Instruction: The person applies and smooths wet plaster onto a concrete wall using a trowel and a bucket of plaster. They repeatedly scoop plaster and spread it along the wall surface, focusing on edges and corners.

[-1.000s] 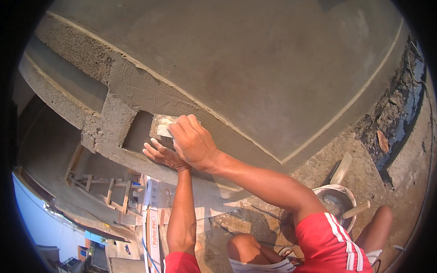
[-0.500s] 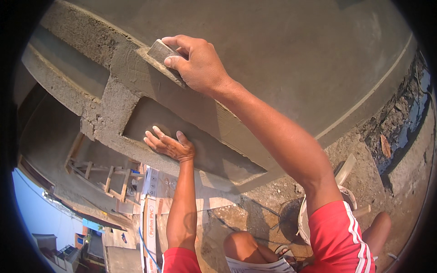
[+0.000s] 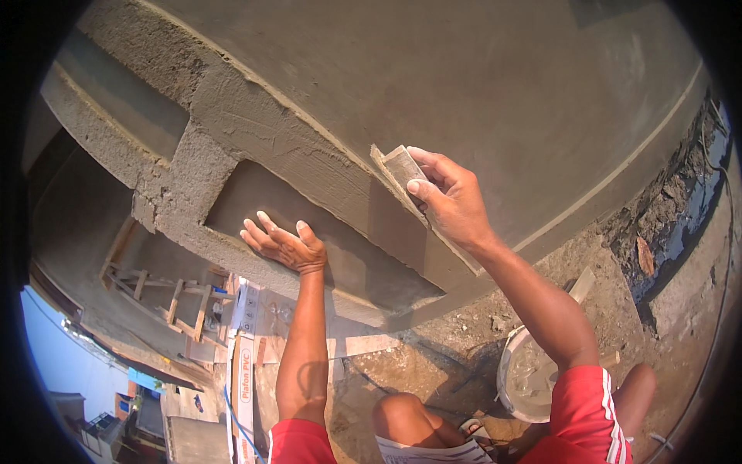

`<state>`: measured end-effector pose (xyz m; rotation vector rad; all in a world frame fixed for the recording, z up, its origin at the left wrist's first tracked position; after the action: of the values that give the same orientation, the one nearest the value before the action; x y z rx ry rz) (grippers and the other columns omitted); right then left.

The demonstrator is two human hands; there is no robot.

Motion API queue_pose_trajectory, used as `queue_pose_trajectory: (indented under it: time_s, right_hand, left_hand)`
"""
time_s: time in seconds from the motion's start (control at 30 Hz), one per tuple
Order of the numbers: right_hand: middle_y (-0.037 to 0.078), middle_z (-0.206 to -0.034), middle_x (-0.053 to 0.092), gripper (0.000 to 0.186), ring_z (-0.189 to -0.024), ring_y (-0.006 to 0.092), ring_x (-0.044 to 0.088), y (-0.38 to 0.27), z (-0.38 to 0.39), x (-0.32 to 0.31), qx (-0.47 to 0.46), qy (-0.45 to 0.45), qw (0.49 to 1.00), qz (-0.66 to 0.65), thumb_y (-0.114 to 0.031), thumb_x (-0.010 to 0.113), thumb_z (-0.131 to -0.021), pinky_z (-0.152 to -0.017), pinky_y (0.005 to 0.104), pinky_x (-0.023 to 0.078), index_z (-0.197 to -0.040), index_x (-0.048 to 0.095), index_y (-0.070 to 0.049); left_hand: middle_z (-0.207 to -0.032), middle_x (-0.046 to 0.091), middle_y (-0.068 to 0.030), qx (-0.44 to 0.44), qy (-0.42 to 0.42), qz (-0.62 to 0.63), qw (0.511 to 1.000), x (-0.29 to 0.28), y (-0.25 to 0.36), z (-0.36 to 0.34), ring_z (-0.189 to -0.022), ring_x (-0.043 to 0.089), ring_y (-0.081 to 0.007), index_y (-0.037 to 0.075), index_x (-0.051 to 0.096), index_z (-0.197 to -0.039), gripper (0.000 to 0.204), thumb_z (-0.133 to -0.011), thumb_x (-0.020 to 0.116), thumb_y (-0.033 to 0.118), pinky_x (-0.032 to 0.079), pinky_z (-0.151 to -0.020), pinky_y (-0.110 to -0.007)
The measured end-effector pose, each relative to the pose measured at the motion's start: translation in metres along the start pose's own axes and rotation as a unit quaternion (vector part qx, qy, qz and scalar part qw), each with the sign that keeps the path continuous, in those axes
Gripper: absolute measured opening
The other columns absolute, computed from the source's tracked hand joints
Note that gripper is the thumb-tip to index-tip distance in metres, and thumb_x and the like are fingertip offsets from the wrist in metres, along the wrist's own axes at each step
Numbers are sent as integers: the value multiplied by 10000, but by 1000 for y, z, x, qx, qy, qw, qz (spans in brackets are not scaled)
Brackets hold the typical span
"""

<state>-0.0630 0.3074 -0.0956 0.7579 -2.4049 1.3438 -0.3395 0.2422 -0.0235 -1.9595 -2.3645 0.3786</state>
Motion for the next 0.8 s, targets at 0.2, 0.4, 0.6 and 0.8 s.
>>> queue_pose_trajectory:
  time_s: [0.2, 0.4, 0.6, 0.8]
  right_hand:
    - [110, -920, 669, 398, -763, 120, 622, -97, -79, 68, -141, -53, 988, 18, -109, 620, -875, -668, 269, 517, -1257, 551, -21]
    - [107, -895, 673, 382, -757, 131, 631, -84, -88, 87, -133, -55, 984, 106, -114, 614, -875, -681, 282, 522, -1244, 566, -28]
    - [96, -987, 656, 423, -888, 133, 619, 13, -5, 25, 38, -37, 997, 56, -62, 597, -879, -768, 291, 512, -1292, 518, -11]
    - [102, -1042, 649, 414, -944, 158, 615, -50, -13, 20, -150, -13, 962, 226, 18, 640, -806, -847, 305, 502, -1215, 583, -14]
  left_hand:
    - [-1481, 183, -235, -3, 1, -5, 1000, 1, -2, 3, -1368, 141, -476, -18, 280, -1418, 720, -930, 354, 506, 179, -1081, -592]
    - [-1475, 188, -239, 1, -4, -15, 1000, 3, -3, 5, -1366, 144, -480, -19, 286, -1414, 716, -928, 364, 501, 185, -1079, -593]
    - [-1467, 195, -242, -9, -10, -5, 1000, -3, -5, 0, -1366, 144, -481, -11, 292, -1414, 707, -847, 430, 389, 171, -1085, -596]
    - [-1454, 217, -232, -15, 8, 24, 1000, 2, 3, -2, -1362, 151, -480, 7, 303, -1410, 696, -841, 424, 389, 172, -1089, -597]
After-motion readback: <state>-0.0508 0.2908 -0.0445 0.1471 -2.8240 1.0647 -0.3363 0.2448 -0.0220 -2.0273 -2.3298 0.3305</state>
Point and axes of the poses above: each hand's wrist, its own z-axis away from the middle knuckle, its own x-axis out of the palm, y = z × x, the point moved 9 cm from there along -z, towards the middle knuckle
